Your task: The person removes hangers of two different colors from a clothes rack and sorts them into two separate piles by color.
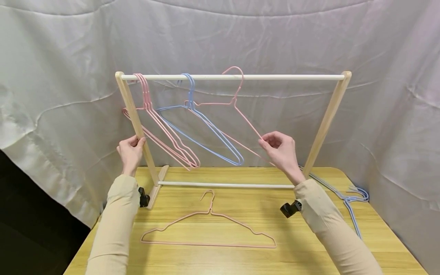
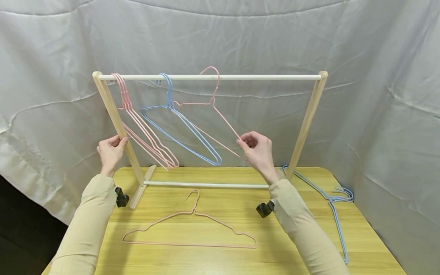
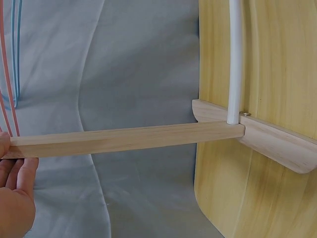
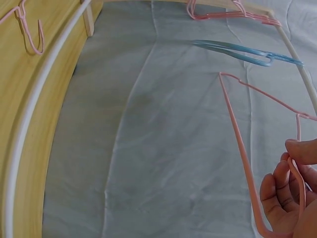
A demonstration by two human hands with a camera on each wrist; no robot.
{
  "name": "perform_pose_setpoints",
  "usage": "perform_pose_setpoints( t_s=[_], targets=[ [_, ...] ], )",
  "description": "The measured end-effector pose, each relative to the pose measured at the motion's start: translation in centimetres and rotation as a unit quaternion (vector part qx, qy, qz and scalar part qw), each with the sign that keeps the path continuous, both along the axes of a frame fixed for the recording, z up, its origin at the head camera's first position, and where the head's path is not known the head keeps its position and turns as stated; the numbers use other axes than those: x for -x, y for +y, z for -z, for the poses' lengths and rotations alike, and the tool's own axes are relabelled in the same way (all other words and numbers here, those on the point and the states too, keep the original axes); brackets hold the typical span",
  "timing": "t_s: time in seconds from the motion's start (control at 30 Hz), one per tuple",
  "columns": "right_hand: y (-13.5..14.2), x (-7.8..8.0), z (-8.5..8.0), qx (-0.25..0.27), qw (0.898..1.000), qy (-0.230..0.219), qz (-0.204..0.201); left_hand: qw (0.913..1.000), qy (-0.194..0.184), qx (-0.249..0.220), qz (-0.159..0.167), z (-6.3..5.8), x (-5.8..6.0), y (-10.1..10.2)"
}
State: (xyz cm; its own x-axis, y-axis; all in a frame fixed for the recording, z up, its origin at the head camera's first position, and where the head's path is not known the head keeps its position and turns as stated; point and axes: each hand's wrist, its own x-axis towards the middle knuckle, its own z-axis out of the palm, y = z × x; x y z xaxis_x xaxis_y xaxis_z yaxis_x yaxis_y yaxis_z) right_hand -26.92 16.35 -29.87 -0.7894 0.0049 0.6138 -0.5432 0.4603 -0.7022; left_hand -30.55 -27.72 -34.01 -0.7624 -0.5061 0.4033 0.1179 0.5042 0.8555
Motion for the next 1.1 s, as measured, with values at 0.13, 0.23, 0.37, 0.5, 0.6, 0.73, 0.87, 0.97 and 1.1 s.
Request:
perform_pose_setpoints(
  t_s=[0.13,0.23,0.37,0.5,0.6,0.73,0.87,0.97,1.1],
  targets=[
    [0.1,0.0,0.3,0.010,1.000,0.002,-0.001,1.0000,-0.002,0.001,0.002,-0.1,-0.1,0.0],
    [0.3,-0.2,0.5,0.015,1.000,0.005,-0.004,1.0000,-0.002,0.000,0.002,0.0,0.0,0.0],
    [0.5,-0.4,0.7,0.025,1.000,0.007,-0.006,1.0000,-0.002,-0.001,0.002,0.0,0.0,0.0],
    [0.9,-0.6,1.0,0.031,1.000,0.004,-0.003,1.0000,-0.003,-0.004,0.006,0.0,0.0,0.0],
    [1.1,-0.9,1.1,0.037,0.999,-0.003,0.000,0.9999,-0.004,-0.006,0.007,0.0,0.0,0.0],
    [1.0,-2.1,0.6,0.057,0.998,-0.016,-0.004,1.0000,-0.004,-0.004,0.003,0.0,0.0,0.0],
    [1.1,-3.2,0.5,0.071,0.997,-0.023,-0.012,1.0000,-0.002,-0.004,0.003,-0.1,0.0,0.0],
    [1.8,-2.7,1.8,0.070,0.997,-0.025,-0.013,0.9999,0.001,-0.008,0.007,-0.1,0.0,0.0],
    [3.0,-1.7,3.9,0.058,0.998,-0.031,-0.013,0.9999,0.002,-0.010,0.008,-0.1,0.0,0.0]
  ],
)
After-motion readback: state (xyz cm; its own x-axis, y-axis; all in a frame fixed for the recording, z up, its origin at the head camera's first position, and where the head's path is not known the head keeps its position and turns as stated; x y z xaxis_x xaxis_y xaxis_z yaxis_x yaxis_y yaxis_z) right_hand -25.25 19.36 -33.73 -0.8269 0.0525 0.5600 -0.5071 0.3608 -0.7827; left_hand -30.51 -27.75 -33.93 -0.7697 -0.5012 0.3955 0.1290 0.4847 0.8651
